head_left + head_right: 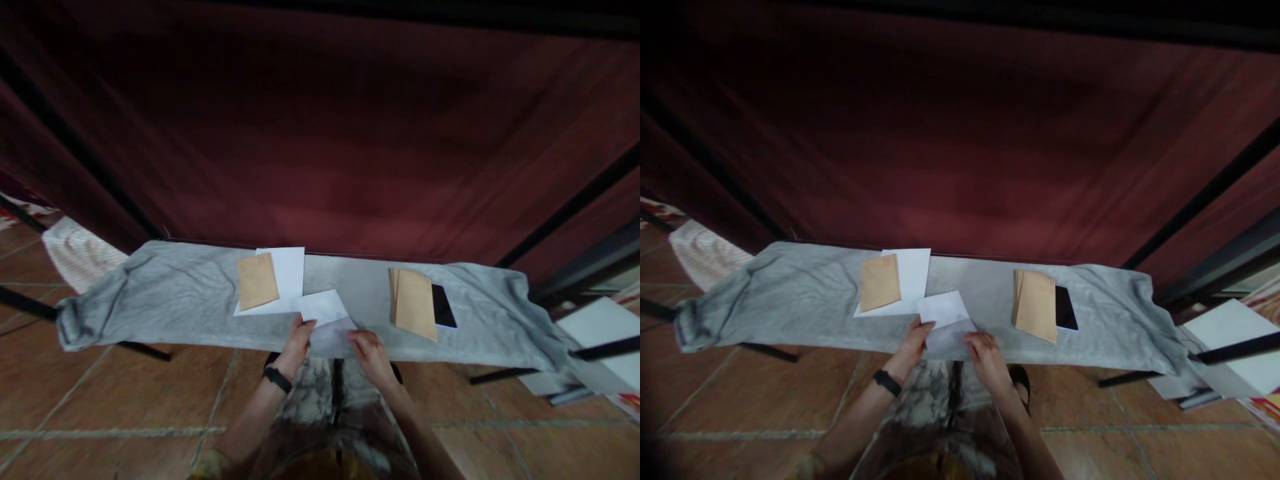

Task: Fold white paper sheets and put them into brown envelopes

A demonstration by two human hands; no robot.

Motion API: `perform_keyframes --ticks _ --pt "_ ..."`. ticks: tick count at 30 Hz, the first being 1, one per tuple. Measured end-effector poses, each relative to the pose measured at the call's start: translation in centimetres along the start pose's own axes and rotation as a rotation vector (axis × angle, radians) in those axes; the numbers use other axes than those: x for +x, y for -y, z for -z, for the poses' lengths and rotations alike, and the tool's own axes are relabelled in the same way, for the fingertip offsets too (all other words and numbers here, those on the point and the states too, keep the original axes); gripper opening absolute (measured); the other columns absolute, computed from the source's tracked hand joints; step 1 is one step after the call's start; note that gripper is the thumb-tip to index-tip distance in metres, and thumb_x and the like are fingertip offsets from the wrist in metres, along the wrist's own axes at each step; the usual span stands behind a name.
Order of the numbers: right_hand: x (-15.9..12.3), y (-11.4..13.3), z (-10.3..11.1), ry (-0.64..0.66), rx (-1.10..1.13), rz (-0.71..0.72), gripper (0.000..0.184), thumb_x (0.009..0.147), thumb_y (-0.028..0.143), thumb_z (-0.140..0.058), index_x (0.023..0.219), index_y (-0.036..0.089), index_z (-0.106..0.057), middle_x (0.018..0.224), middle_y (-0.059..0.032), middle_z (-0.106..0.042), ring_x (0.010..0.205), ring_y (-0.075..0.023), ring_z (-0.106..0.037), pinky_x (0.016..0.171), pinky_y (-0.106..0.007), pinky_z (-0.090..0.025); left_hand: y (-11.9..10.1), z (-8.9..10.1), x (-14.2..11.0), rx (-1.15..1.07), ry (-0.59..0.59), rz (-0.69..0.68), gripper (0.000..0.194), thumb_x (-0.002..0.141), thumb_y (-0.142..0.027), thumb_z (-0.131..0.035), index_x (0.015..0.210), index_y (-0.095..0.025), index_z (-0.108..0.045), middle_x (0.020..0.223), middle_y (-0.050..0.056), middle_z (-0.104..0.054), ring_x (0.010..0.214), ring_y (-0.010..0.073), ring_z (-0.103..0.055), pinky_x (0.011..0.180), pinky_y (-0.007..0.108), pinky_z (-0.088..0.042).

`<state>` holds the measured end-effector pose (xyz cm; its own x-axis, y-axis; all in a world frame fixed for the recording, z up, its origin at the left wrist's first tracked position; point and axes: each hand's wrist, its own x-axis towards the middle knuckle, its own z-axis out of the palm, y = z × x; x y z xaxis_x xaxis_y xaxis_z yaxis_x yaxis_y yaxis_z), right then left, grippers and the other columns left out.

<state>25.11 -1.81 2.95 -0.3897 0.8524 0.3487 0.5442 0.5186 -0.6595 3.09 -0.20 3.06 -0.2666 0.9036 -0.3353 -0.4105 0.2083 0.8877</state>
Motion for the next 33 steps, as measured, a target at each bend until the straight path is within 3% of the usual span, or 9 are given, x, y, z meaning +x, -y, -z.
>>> perform_keyframes --ticks 5,10,12,14,16,18,23,27,33 --pt "-0.7 1.4 -0.3 0.101 0.15 0.017 0.035 0.095 0.03 -0.051 0.129 0.03 -0.062 0.13 -0.0035 -0.067 0.12 -0.0212 -0.062 0.104 -0.037 -0.049 -2.1 -0.3 0.4 0.045 0.171 -0.016 0.052 0.062 -0.026 -0.077 0.111 -0.015 -0.067 0.091 0.006 -0.076 0.073 0.0217 -0.069 0.068 0.031 -0.054" --pt "1.8 -0.7 1.4 -0.328 0.287 -0.244 0.05 0.092 0.046 -0.054 0.136 0.022 -0.056 0.143 -0.0119 -0.056 0.132 -0.0274 -0.052 0.107 -0.046 -0.045 -4.7 0.4 0.2 0.294 0.51 0.112 0.043 0.064 -0.025 -0.077 0.107 -0.017 -0.071 0.091 0.005 -0.075 0.07 0.0194 -0.066 0.061 0.026 -0.05" --pt "2.6 -1.8 1.8 -0.308 0.362 -0.336 0.054 0.084 0.051 -0.063 0.128 0.02 -0.062 0.13 -0.0128 -0.065 0.117 -0.0286 -0.061 0.096 -0.044 -0.052 -5.0 0.4 0.2 0.389 0.6 0.122 0.036 0.066 -0.025 -0.076 0.1 -0.018 -0.072 0.088 0.003 -0.074 0.07 0.0189 -0.065 0.06 0.025 -0.048" --pt "2.9 -2.5 1.7 -0.12 0.485 -0.418 0.047 0.078 0.054 -0.068 0.108 0.018 -0.071 0.099 -0.0086 -0.074 0.086 -0.0245 -0.068 0.073 -0.036 -0.056 -5.0 0.2 0.5 0.456 0.652 0.092 0.032 0.068 -0.026 -0.076 0.098 -0.018 -0.072 0.086 0.002 -0.073 0.07 0.0187 -0.064 0.061 0.025 -0.049" --pt "2.9 -3.1 1.4 -0.019 0.587 -0.508 0.041 0.073 0.057 -0.071 0.084 0.017 -0.073 0.07 -0.0024 -0.07 0.06 -0.0182 -0.061 0.054 -0.028 -0.049 -4.9 -0.1 1.0 0.531 0.629 -0.005 0.032 0.07 -0.027 -0.075 0.1 -0.018 -0.072 0.084 0.001 -0.072 0.07 0.0187 -0.063 0.064 0.026 -0.05" --pt "2.9 -3.6 1.1 -0.095 0.629 -0.584 0.042 0.067 0.059 -0.073 0.072 0.018 -0.069 0.058 0.0007 -0.064 0.051 -0.015 -0.054 0.047 -0.026 -0.043 -5.1 -0.3 1.4 0.641 0.479 -0.192 0.034 0.073 -0.024 -0.071 0.106 -0.02 -0.071 0.087 0.002 -0.071 0.075 0.0202 -0.064 0.072 0.03 -0.053" --pt "2.9 -5.4 1.2 -0.323 0.613 -0.662 0.047 0.066 0.065 -0.068 0.08 0.02 -0.066 0.067 -0.0009 -0.067 0.058 -0.0167 -0.058 0.053 -0.027 -0.047 -5.2 0.1 0.6 0.941 0.016 -0.748 0.039 0.089 -0.02 -0.051 0.127 -0.023 -0.063 0.127 0.008 -0.064 0.121 0.0256 -0.057 0.11 0.044 -0.044" --pt "2.9 -6.5 0.9 -0.411 0.571 -0.687 0.047 0.059 0.064 -0.071 0.076 0.02 -0.065 0.068 -0.0015 -0.067 0.06 -0.0178 -0.058 0.056 -0.03 -0.049 -2.3 -0.1 -1.1 1.129 0.13 -0.836 0.042 0.097 -0.023 -0.045 0.138 -0.022 -0.054 0.149 0.01 -0.049 0.136 0.0248 -0.047 0.115 0.046 -0.041" --pt "3.3 -7.0 -0.7 -0.334 0.522 -0.677 0.044 0.057 0.061 -0.069 0.071 0.019 -0.065 0.065 -0.0027 -0.067 0.055 -0.0176 -0.056 0.054 -0.031 -0.048 3.0 -1.2 -1.7 1.365 0.279 -0.801 0.051 0.1 -0.03 -0.044 0.149 -0.021 -0.039 0.162 0.012 -0.031 0.151 0.0272 -0.026 0.12 0.054 -0.031"
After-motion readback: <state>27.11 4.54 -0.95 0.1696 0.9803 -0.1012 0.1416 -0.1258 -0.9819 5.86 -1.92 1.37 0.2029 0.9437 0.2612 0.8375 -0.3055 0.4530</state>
